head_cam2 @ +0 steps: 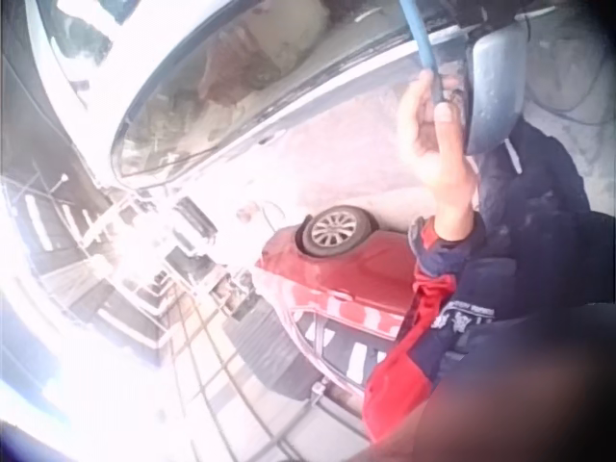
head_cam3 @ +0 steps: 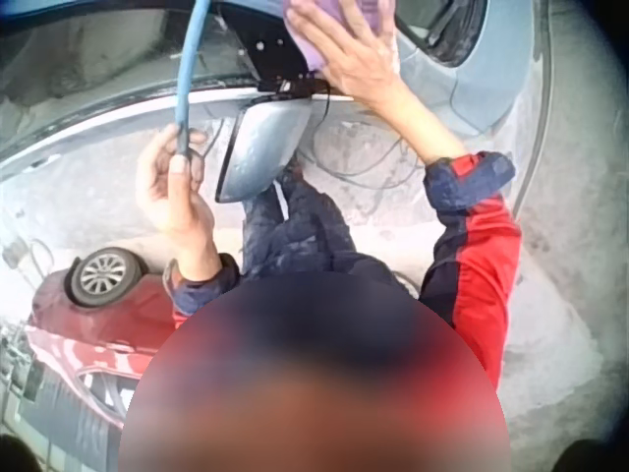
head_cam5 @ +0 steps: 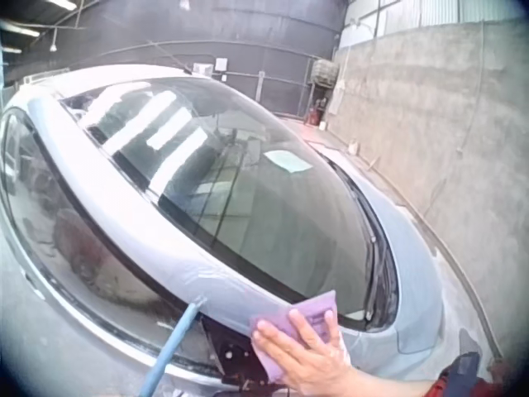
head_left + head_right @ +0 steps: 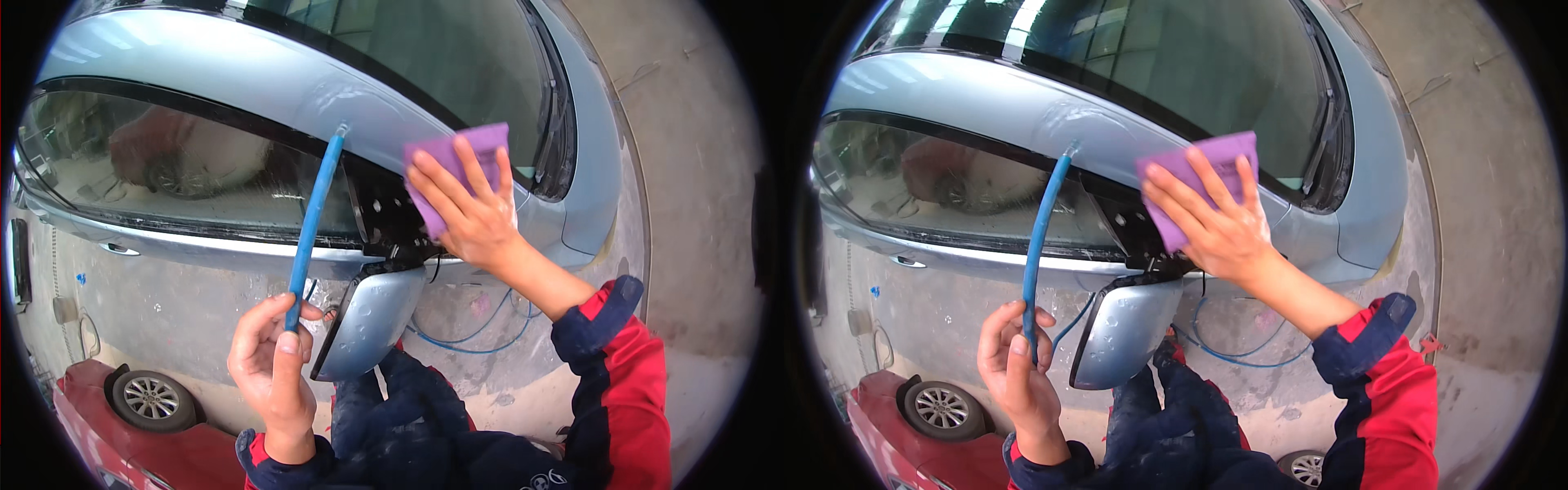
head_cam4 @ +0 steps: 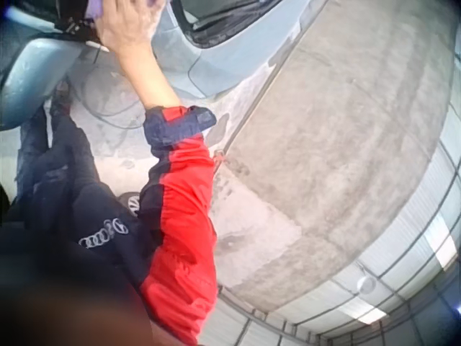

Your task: Manually sanding the exterior window pillar of a car using a purple sanding block.

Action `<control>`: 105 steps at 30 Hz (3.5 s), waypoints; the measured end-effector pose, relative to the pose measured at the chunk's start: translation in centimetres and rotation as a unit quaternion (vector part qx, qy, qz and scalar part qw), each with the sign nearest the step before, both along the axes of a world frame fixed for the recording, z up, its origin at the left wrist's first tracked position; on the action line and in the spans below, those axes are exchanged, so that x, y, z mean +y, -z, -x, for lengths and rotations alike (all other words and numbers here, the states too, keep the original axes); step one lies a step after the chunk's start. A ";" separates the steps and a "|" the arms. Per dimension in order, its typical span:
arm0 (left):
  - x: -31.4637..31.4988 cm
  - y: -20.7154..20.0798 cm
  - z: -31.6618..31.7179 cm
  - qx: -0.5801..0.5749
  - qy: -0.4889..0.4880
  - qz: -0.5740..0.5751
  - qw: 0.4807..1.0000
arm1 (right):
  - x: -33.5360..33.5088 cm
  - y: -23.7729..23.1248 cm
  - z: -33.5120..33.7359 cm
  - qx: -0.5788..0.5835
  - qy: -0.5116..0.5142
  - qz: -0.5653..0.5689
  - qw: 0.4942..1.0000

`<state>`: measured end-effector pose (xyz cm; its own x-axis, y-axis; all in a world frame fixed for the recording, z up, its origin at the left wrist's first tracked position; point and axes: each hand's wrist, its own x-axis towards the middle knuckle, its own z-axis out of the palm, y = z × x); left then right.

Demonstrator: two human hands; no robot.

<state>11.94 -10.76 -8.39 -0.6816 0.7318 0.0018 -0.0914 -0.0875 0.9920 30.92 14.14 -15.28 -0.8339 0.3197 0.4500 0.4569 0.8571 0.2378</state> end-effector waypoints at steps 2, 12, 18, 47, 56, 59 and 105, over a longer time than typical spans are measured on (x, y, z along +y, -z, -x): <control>-0.3 0.1 0.1 0.004 0.000 0.012 1.000 | 0.3 -0.2 1.7 0.000 -0.015 0.006 1.000; -0.4 -0.1 1.9 -0.002 -0.041 -0.025 0.999 | -0.1 -2.1 5.1 0.016 -0.022 0.009 1.000; -1.6 -0.9 3.2 -0.028 -0.066 -0.059 0.996 | -1.0 -5.9 10.7 0.022 -0.070 0.038 0.997; -1.4 -3.6 11.5 -0.070 -0.051 -0.094 0.992 | -2.8 -10.2 21.1 -0.037 -0.068 0.024 0.997; -1.6 -3.0 11.5 -0.049 -0.035 -0.071 0.996 | -2.5 -8.8 17.4 -0.041 -0.057 0.053 0.996; -1.3 -2.8 11.5 -0.038 -0.062 -0.070 0.995 | -2.7 -10.0 20.6 -0.049 -0.086 0.015 0.995; -2.0 -2.4 8.6 -0.038 -0.035 -0.054 0.997 | -1.0 -8.0 11.2 -0.050 -0.035 -0.048 0.997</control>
<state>3.33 -12.73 -5.97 -0.7318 0.6811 0.0244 -0.1561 -0.2024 0.9668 19.76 13.18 -7.31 -0.8951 0.2186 0.3887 0.3664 0.8574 0.3615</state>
